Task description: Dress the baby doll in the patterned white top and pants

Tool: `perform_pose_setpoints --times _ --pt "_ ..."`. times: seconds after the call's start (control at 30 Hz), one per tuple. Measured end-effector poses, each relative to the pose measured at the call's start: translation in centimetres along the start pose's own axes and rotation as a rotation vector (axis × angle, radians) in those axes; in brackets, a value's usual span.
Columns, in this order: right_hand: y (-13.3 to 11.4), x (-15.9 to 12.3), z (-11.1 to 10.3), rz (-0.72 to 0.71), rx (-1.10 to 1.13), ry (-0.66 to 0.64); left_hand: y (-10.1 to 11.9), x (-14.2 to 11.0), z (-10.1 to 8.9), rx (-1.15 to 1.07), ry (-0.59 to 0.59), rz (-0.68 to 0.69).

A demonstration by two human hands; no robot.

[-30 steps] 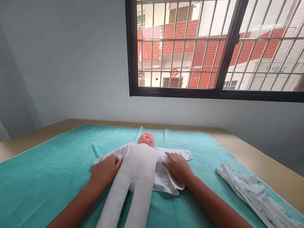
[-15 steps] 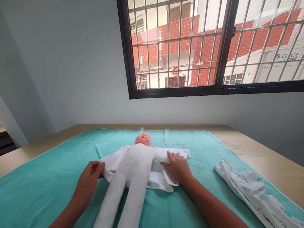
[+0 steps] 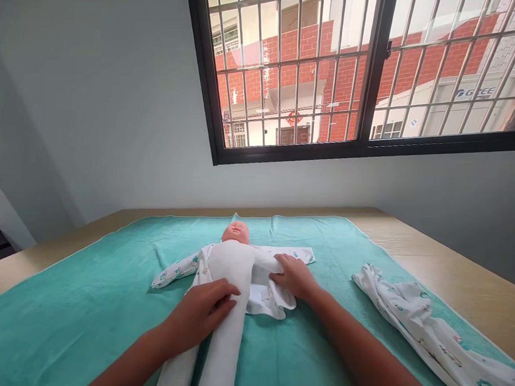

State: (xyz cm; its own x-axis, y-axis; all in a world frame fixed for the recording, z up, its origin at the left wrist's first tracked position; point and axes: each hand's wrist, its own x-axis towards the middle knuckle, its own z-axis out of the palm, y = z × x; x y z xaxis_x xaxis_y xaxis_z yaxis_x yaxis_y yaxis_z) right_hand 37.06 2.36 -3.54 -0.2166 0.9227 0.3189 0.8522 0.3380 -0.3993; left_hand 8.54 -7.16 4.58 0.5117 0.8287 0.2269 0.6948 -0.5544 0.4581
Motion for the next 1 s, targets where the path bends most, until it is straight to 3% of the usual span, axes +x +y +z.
perform_pose_setpoints --times 0.1,0.17,0.3,0.4,0.5,0.63,0.8,0.9,1.0 --pt "2.4 0.0 -1.2 -0.032 0.119 -0.062 0.7 3.1 -0.1 -0.033 0.034 -0.01" --pt "3.7 -0.1 -1.6 -0.011 0.173 -0.045 0.7 5.8 0.5 0.043 0.072 0.057" --pt "4.0 0.3 -1.1 0.049 0.241 0.111 0.9 12.0 3.6 0.318 -0.002 0.224" --pt "3.6 1.1 -0.3 0.092 0.31 0.218 1.4 15.9 6.4 0.366 -0.054 0.241" --pt "4.2 1.6 -0.3 0.144 0.378 0.214 1.5 18.4 7.8 0.391 -0.09 0.229" --pt "4.7 1.4 -0.7 0.21 0.4 0.074 0.9 19.5 6.9 0.4 -0.059 0.204" --pt "1.7 1.2 0.7 0.283 0.315 0.014 0.6 19.5 5.1 0.358 0.031 0.198" --pt "0.1 1.2 1.4 0.293 0.36 -0.01 0.9 19.3 5.4 0.33 0.034 0.199" --pt "0.4 1.4 1.1 0.278 0.513 -0.019 1.3 19.1 6.3 0.323 0.028 0.19"
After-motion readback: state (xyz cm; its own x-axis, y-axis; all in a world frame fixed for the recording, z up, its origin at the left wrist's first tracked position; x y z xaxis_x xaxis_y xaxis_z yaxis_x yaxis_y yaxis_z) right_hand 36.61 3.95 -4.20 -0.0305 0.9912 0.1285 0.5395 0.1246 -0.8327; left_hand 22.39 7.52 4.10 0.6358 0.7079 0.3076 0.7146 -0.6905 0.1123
